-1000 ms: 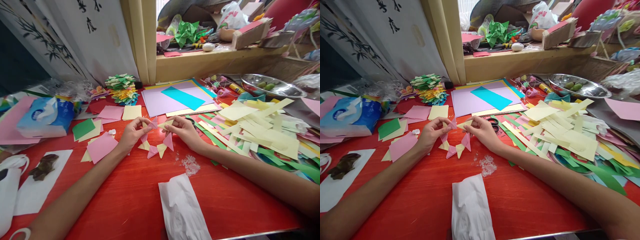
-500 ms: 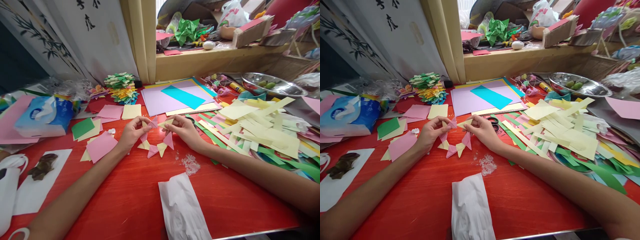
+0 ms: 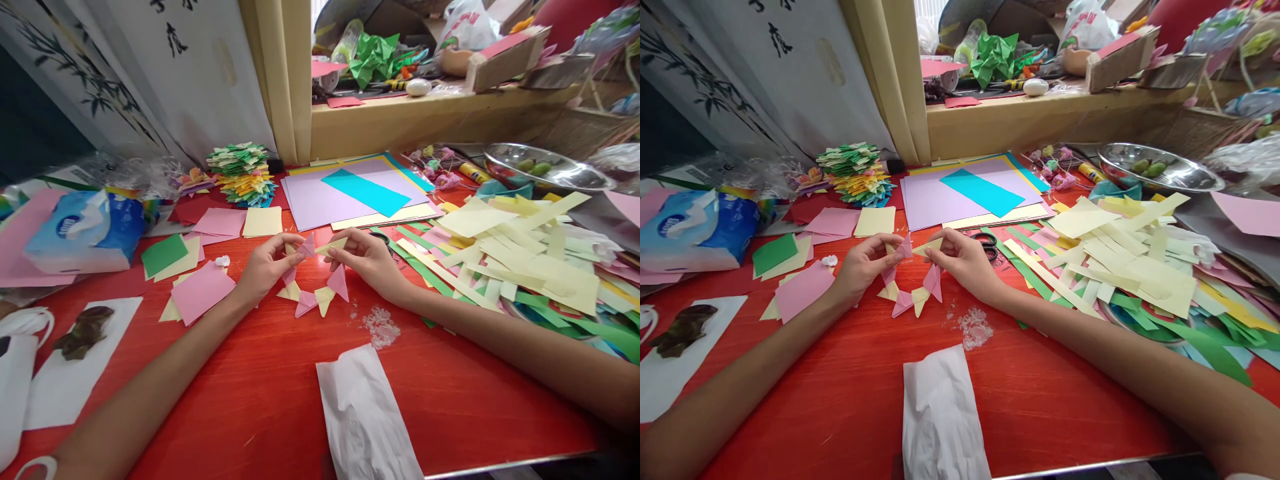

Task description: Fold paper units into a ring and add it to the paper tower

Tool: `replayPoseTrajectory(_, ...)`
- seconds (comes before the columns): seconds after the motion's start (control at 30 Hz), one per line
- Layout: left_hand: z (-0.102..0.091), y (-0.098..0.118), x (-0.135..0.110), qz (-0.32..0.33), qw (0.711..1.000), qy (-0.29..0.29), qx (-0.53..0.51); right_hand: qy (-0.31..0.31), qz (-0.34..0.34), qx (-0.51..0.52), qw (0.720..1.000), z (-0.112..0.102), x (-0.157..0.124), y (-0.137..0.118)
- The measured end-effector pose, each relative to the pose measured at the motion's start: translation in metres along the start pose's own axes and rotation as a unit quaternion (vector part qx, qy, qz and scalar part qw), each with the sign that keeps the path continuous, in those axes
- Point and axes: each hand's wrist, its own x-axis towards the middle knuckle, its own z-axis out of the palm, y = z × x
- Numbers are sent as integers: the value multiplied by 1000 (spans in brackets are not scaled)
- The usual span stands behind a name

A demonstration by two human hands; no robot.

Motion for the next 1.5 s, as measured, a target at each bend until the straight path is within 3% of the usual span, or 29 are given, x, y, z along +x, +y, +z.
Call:
replayPoseTrajectory(0.47, 3, 3, -2, 17, 999, 19, 37, -4, -16, -35, 999, 1, -1, 0)
replayPoseTrajectory(1.0, 2, 5, -4, 5, 998, -30, 51, -12, -31, -10, 999, 1, 0, 3)
replayPoseTrajectory(1.37, 3, 6, -7, 34, 997, 23, 62, -9, -32, -39, 999, 1, 0, 2)
replayPoseTrajectory(1.5, 5, 8, -7, 60, 994, 81, 32, 24, -30, -4, 999, 0, 2, 1)
